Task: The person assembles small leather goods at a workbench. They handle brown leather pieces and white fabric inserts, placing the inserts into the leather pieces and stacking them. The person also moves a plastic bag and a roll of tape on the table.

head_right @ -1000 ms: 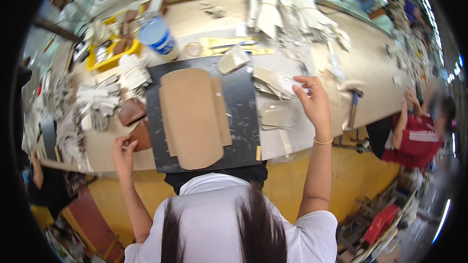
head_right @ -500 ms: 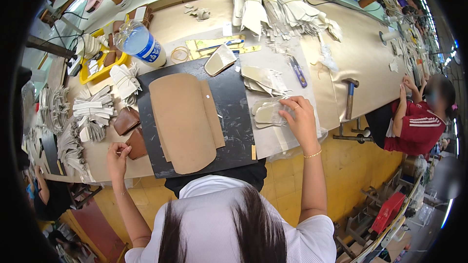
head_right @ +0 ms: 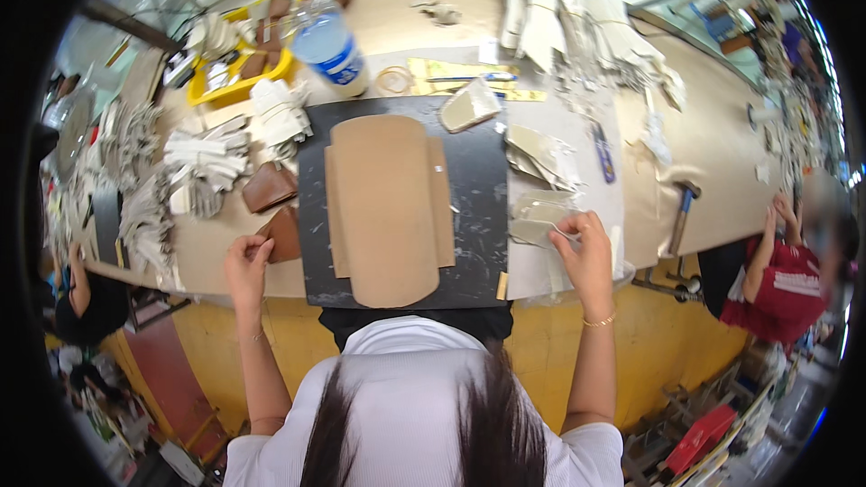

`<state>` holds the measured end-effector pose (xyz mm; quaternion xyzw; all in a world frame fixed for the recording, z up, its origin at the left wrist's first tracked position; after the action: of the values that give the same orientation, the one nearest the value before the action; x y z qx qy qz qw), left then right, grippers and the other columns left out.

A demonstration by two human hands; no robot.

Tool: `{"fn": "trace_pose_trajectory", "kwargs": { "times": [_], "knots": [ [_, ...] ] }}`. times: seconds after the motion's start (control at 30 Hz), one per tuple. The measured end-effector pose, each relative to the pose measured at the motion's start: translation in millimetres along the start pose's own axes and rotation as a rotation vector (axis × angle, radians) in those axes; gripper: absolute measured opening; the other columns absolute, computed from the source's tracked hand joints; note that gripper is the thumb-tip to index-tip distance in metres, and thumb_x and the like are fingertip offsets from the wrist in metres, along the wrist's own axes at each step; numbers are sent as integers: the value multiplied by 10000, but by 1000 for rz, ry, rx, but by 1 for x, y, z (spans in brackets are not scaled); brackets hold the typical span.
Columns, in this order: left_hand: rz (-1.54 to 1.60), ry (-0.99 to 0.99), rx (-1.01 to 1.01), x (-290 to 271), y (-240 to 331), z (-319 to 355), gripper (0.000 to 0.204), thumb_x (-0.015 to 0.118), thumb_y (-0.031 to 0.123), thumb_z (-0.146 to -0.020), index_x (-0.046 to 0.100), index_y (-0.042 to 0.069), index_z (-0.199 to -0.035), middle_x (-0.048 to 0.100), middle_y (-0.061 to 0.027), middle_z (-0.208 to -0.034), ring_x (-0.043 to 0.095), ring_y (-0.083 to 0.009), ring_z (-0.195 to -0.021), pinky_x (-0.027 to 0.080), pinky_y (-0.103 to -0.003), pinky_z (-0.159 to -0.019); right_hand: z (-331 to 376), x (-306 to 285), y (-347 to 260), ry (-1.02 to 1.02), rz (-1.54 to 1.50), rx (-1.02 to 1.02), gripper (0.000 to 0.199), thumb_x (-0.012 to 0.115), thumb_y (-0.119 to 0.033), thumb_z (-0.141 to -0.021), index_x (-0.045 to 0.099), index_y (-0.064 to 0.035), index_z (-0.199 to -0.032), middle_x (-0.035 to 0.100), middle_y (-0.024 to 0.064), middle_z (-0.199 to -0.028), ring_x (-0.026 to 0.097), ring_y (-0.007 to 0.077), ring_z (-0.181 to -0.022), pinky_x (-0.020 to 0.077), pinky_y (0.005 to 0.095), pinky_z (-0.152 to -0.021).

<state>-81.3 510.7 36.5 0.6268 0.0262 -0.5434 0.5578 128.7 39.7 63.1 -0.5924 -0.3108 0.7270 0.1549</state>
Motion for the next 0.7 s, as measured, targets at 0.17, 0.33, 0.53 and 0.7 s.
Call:
{"fn": "trace_pose_trajectory", "kwargs": {
  "times": [0.17, 0.33, 0.53, 0.7],
  "knots": [
    [202, -169, -33, -7, 3, 8, 113, 724, 64, -817, 625, 11, -834, 642, -69, -992, 553, -92, -744, 451, -228, -668, 8, 4, 20, -243, -673, 307, 162, 754, -30, -758, 594, -50, -773, 632, 105, -1180, 589, 190, -1076, 445, 312, -928],
    [648, -473, -40, -30, 41, 32, 116, 713, 26, -812, 603, 29, -846, 632, -116, -1106, 595, -152, -959, 471, -282, -831, 16, -15, -7, -568, -809, 164, 205, 785, -59, -732, 581, -68, -755, 483, 187, -1383, 449, 283, -1301, 329, 394, -1075],
    [984, -751, 23, -30, 132, 54, 99, 701, 3, -833, 611, 4, -872, 666, -113, -1000, 639, -137, -926, 519, -266, -814, 6, -13, -23, -455, -975, 260, 210, 736, -108, -827, 535, -71, -875, 580, 21, -966, 555, 103, -880, 465, 263, -801],
    [824, -865, -73, 29, 177, 40, 159, 722, 82, -847, 625, -30, -905, 673, -76, -781, 663, -111, -686, 551, -227, -603, -18, -4, -102, -313, -1114, 101, 230, 741, -121, -835, 552, -48, -944, 578, -5, -864, 526, 37, -721, 435, 174, -631]
  ]
}}
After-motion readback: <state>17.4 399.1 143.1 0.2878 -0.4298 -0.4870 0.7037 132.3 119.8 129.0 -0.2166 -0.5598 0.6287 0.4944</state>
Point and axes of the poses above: each hand's wrist, its own z-axis away from the middle knuckle, its own x-axis out of the palm, y = z × x, the point moved 4 cm from there along -z, towards the middle knuckle
